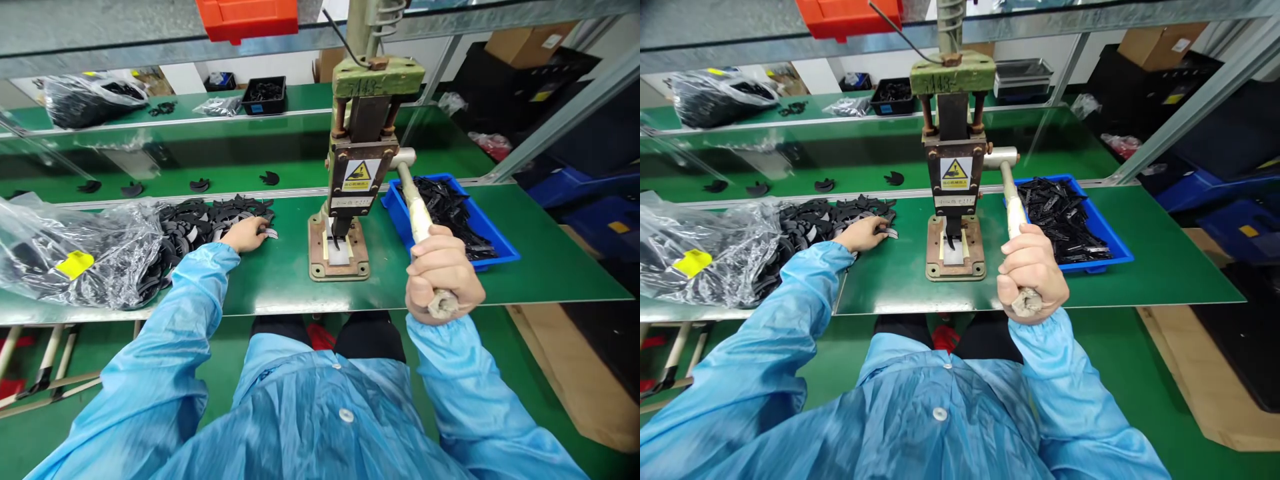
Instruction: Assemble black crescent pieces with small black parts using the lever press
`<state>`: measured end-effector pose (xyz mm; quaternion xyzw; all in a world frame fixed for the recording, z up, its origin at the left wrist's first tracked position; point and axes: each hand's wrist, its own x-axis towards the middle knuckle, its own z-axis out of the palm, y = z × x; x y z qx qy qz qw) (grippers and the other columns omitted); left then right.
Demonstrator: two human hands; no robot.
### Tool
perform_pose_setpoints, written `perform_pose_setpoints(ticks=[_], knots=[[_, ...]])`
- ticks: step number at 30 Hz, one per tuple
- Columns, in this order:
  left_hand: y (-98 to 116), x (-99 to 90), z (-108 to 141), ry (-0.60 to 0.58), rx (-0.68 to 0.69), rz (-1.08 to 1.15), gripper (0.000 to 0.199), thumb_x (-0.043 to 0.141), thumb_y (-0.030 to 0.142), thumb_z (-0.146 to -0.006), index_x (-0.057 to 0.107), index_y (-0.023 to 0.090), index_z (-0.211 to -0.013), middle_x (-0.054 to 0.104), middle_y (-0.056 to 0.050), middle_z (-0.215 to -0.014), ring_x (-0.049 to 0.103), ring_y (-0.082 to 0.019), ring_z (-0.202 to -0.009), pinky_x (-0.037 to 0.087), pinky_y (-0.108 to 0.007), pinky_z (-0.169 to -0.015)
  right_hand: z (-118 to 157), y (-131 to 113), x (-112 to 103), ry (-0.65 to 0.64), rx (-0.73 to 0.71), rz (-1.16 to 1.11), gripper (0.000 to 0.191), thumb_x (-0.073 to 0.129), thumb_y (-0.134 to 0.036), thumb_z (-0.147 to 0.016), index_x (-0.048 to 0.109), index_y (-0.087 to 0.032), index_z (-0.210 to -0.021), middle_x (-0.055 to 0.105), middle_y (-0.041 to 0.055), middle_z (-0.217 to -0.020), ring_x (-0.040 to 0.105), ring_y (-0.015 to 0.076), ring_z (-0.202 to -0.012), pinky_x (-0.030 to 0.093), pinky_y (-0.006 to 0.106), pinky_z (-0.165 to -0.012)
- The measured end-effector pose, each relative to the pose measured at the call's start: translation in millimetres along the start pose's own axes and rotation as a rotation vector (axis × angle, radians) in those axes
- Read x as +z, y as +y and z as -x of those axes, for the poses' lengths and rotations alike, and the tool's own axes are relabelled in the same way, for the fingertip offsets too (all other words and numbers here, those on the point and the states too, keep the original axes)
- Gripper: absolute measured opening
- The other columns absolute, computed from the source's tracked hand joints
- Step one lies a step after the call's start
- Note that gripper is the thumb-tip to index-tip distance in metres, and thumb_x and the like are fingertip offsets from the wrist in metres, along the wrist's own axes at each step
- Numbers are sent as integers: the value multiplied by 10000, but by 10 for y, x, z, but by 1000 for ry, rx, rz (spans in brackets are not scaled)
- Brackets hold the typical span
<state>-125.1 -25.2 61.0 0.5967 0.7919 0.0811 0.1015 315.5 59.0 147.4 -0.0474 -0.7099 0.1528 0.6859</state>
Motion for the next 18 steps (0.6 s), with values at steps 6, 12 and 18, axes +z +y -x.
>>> perform_pose_setpoints(ticks=[6, 12, 18], knots=[[157, -45, 71, -135, 77, 163, 320, 689, 389, -904, 822, 219, -1140, 778, -65, -898, 719, -239, -825, 560, -328, -815, 6, 50, -20, -19, -41, -21, 239, 756, -319, -886, 592, -257, -725, 670, -44, -674, 725, 197, -814, 604, 597, -1040], [471, -103, 459, 52, 290, 233, 327, 609, 453, -976, 835, 256, -1106, 758, -101, -1029, 715, -275, -1026, 551, -363, -967, 8, 48, -1, -6, -44, -31, 255, 750, -331, -896, 580, -247, -725, 663, -39, -676, 728, 194, -826, 604, 594, -1049], [593, -15, 839, -3, 51, 550, 387, 644, 629, -1001, 770, 270, -1073, 780, -33, -856, 744, -211, -742, 566, -285, -752, 17, 49, 6, -1, -50, -41, 275, 758, -341, -898, 567, -242, -727, 661, -44, -680, 727, 183, -839, 599, 578, -1055]])
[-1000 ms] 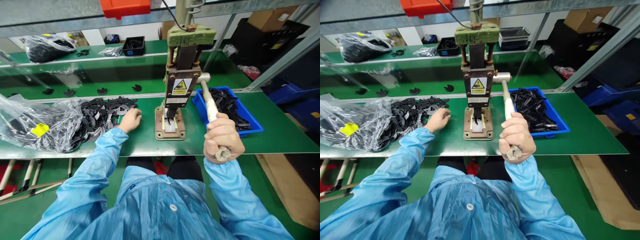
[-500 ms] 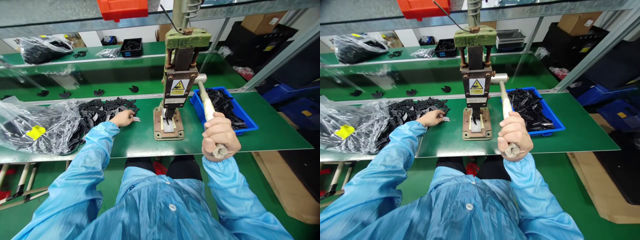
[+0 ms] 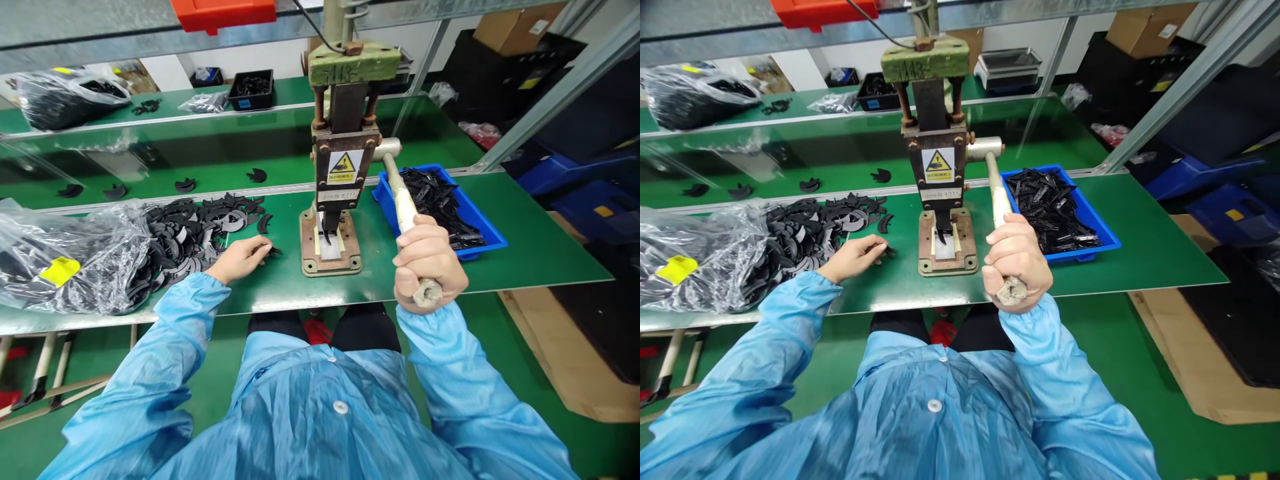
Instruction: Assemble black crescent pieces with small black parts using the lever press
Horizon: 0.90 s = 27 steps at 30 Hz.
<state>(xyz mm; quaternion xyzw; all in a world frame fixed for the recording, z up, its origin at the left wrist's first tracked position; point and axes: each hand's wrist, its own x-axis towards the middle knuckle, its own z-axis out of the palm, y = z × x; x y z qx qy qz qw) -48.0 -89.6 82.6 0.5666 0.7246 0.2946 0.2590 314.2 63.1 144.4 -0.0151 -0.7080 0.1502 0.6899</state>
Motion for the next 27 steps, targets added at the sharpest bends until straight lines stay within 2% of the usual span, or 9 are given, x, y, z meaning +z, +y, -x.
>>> perform_pose_setpoints(ticks=[2, 5, 8, 11, 14, 17, 20, 27], knots=[[-29, 69, 35, 43, -46, 84, 404, 685, 654, -975, 750, 256, -993, 778, -30, -812, 740, -199, -726, 569, -275, -732, -1, -5, -4, -8, 2, 4, 274, 752, -342, -905, 566, -243, -729, 661, -45, -685, 724, 183, -843, 601, 582, -1054], [-22, 207, -10, 124, -63, 161, 378, 780, 603, -928, 693, 235, -922, 737, -13, -750, 698, -161, -680, 555, -251, -669, -3, -17, -4, -6, 13, 8, 259, 745, -329, -898, 571, -243, -726, 664, -46, -691, 723, 183, -850, 602, 583, -1059], [105, 351, -143, 181, -91, 403, 447, 907, 517, -829, 611, 226, -994, 676, 41, -717, 657, -121, -584, 536, -225, -580, -4, -26, 4, 0, 23, 13, 261, 743, -340, -892, 571, -252, -716, 661, -50, -682, 722, 190, -838, 607, 590, -1051], [319, 458, -316, 107, -123, 634, 522, 945, 433, -809, 592, 198, -1114, 687, 48, -750, 708, -123, -597, 600, -240, -614, -7, -36, 11, 12, 39, 18, 275, 743, -352, -897, 562, -260, -711, 656, -60, -676, 719, 192, -828, 607, 602, -1047], [515, 542, -493, 8, -154, 731, 422, 925, 342, -845, 601, 170, -1053, 713, 14, -839, 771, -139, -680, 661, -273, -682, -12, -42, 8, -2, 37, 9, 267, 751, -331, -896, 565, -253, -720, 657, -53, -684, 717, 189, -843, 594, 596, -1067], [627, 620, -658, -19, -198, 698, 320, 861, 295, -916, 574, 180, -1000, 720, -1, -820, 789, -165, -693, 659, -273, -638, -14, -41, 2, -22, 22, 4, 266, 749, -320, -905, 567, -244, -728, 650, -43, -690, 717, 189, -863, 583, 596, -1087], [669, 678, -796, -13, -167, 574, 218, 788, 288, -982, 600, 179, -962, 727, -18, -764, 757, -158, -651, 618, -242, -582, -10, -38, 2, -15, 13, 7, 270, 747, -334, -910, 564, -247, -731, 649, -45, -690, 716, 188, -862, 586, 596, -1083], [638, 731, -954, -4, -90, 444, 199, 816, 300, -953, 677, 176, -883, 727, -19, -741, 672, -121, -590, 572, -224, -570, -8, -40, 16, -4, 20, 16, 267, 743, -341, -906, 564, -248, -730, 650, -52, -690, 721, 182, -855, 597, 591, -1077]])
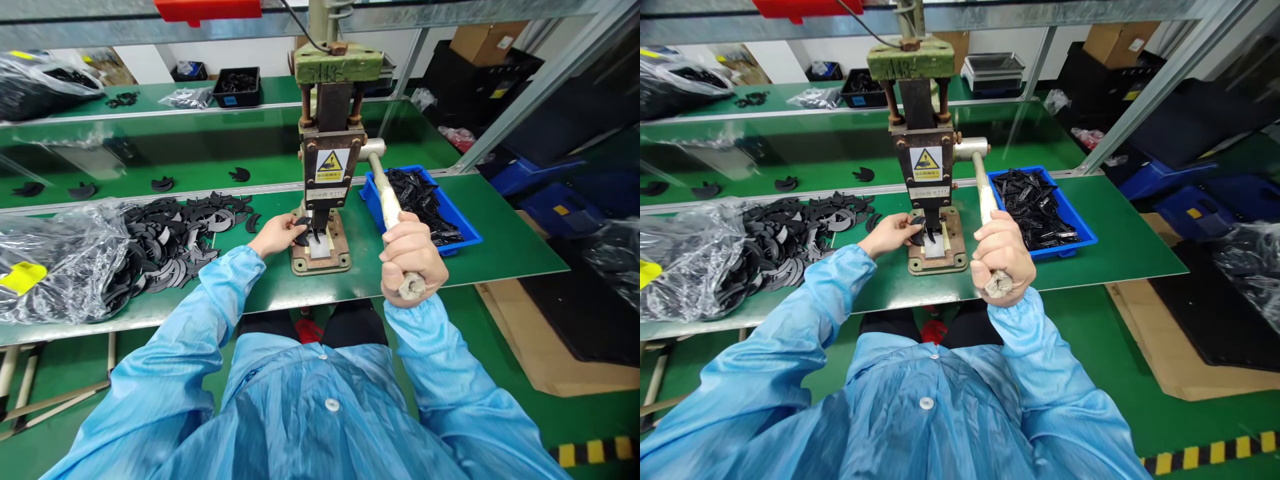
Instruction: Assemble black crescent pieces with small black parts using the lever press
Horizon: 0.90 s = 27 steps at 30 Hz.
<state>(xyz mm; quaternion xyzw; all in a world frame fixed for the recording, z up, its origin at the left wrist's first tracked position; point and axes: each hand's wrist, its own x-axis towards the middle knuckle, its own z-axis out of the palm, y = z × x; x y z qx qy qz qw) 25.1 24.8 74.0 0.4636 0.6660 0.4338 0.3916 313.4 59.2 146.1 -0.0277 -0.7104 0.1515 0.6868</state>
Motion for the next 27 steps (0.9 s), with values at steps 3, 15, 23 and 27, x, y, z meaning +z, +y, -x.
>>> perform_pose_setpoints(ticks=[3, 15, 23, 27], knots=[[-20, -8, -30, 0, -8, -3, 246, 843, 319, -931, 654, 183, -851, 726, -16, -737, 673, -122, -575, 566, -229, -565, -1, -3, 0, 6, -1, -11, 271, 741, -342, -915, 564, -245, -734, 651, -50, -693, 720, 180, -854, 595, 582, -1073], [151, -25, -120, -101, -247, 91, 388, 911, 280, -895, 557, 188, -764, 658, 7, -635, 626, -93, -473, 539, -204, -491, 4, -1, -14, -1, 9, -11, 267, 730, -344, -928, 571, -249, -736, 641, -50, -679, 722, 180, -859, 592, 583, -1075], [248, -10, -92, -130, -449, 180, 332, 848, 268, -953, 561, 191, -804, 708, -34, -635, 724, -144, -544, 585, -215, -543, 28, 5, -8, 14, 3, -15, 269, 737, -332, -911, 565, -244, -724, 649, -50, -672, 719, 181, -843, 596, 579, -1047], [253, 66, -23, -77, -423, 230, 334, 838, 269, -963, 543, 196, -822, 679, -4, -609, 726, -140, -539, 581, -201, -538, -68, -22, 31, 42, -11, -26, 317, 744, -346, -924, 549, -231, -702, 633, -45, -669, 714, 171, -830, 601, 565, -1047]])
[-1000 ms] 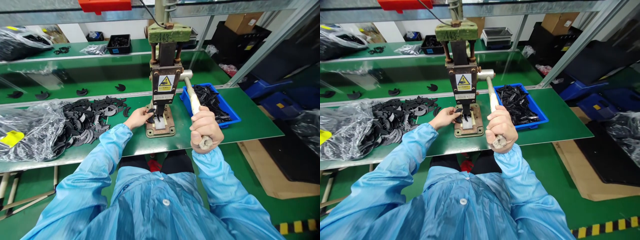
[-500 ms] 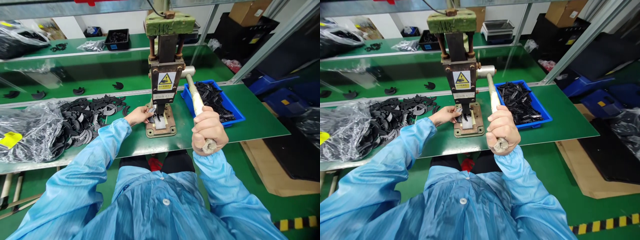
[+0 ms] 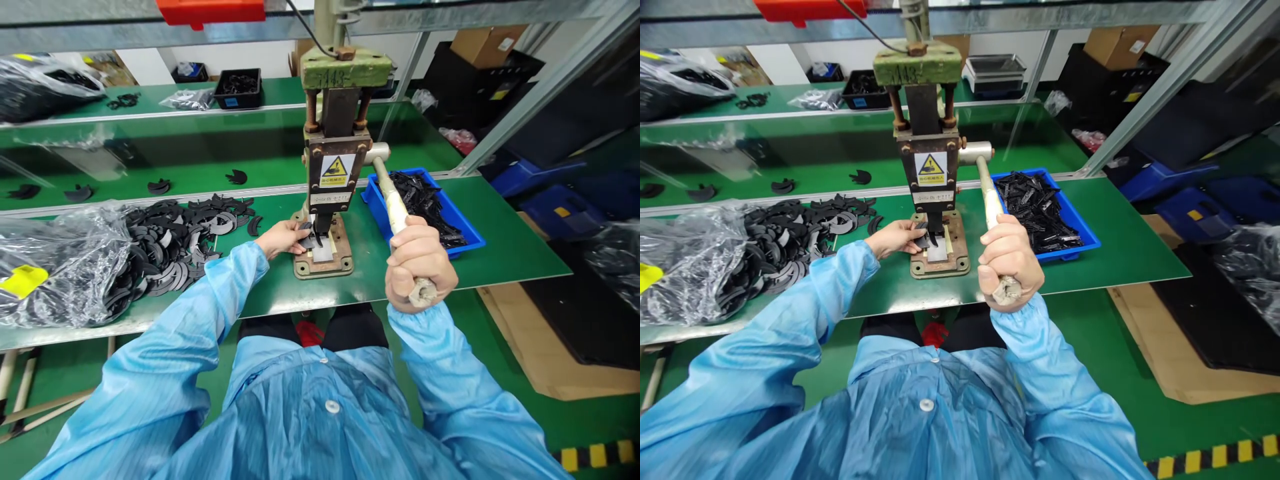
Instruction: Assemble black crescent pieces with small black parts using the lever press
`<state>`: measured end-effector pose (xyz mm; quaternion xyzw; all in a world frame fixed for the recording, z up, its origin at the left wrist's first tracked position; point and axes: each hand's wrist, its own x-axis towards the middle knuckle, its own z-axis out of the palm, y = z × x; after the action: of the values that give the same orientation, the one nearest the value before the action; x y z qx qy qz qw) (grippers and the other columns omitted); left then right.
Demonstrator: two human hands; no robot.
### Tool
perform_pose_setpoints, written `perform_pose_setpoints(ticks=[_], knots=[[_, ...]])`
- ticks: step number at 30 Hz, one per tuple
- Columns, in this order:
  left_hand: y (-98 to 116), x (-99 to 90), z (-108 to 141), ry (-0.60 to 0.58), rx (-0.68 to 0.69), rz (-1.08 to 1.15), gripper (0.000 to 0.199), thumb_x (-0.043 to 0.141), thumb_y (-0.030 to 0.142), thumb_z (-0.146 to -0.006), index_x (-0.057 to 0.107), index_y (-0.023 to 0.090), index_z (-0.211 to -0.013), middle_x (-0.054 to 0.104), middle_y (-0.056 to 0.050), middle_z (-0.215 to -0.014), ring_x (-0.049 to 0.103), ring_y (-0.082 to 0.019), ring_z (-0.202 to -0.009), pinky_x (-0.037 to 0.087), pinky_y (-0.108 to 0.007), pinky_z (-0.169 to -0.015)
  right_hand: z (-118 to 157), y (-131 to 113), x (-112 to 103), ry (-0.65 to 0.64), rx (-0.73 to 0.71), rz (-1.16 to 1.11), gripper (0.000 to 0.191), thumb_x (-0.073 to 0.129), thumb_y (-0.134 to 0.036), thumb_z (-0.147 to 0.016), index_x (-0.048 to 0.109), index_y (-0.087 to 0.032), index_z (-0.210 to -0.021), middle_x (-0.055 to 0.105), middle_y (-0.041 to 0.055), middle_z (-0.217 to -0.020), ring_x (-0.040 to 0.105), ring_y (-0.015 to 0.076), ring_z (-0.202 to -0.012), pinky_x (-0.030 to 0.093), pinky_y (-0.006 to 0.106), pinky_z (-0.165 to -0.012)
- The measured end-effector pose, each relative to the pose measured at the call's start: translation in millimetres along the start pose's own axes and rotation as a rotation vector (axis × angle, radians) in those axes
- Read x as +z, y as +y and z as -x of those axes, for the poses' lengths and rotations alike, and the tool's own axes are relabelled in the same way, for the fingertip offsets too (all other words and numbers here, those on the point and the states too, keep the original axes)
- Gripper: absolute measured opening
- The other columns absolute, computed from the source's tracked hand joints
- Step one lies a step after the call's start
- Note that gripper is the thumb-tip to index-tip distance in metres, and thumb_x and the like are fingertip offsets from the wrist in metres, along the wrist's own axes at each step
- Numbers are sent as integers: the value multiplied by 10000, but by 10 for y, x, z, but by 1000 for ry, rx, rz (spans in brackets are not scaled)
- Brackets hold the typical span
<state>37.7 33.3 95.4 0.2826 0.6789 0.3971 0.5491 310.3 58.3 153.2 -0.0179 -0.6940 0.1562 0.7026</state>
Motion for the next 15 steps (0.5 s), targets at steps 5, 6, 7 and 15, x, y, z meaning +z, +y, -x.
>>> perform_pose_setpoints(ticks=[5, 6, 7, 15], knots=[[-79, 68, 102, 35, 85, 30, 255, 792, 276, -1003, 599, 173, -871, 687, -5, -647, 685, -107, -508, 562, -182, -516, -727, 63, 72, 0, -12, -15, 284, 734, -546, -952, 664, -291, -1055, 647, -23, -877, 736, 182, -933, 653, 539, -1002], [-100, 62, 139, 32, 109, 49, 251, 782, 274, -1010, 600, 170, -872, 694, -8, -660, 680, -103, -510, 568, -186, -521, -899, 93, 79, -23, 0, -18, 382, 732, -579, -950, 659, -292, -1191, 665, 2, -1001, 743, 195, -1022, 652, 538, -1039], [-122, 46, 186, 25, 133, 73, 252, 775, 273, -1015, 597, 170, -870, 702, -12, -675, 680, -103, -518, 577, -192, -530, -1042, 127, 83, -54, 15, -26, 477, 725, -591, -957, 626, -285, -1308, 661, 28, -1120, 737, 208, -1128, 637, 538, -1099], [-296, -227, 919, -82, 374, 137, 440, 873, 507, -917, 587, 176, -870, 697, -3, -649, 659, -110, -512, 551, -200, -496, -230, 115, 196, -164, 370, 157, 340, 687, -372, -1021, 610, -249, -1328, 677, 72, -1185, 705, 165, -1099, 635, 409, -1044]])
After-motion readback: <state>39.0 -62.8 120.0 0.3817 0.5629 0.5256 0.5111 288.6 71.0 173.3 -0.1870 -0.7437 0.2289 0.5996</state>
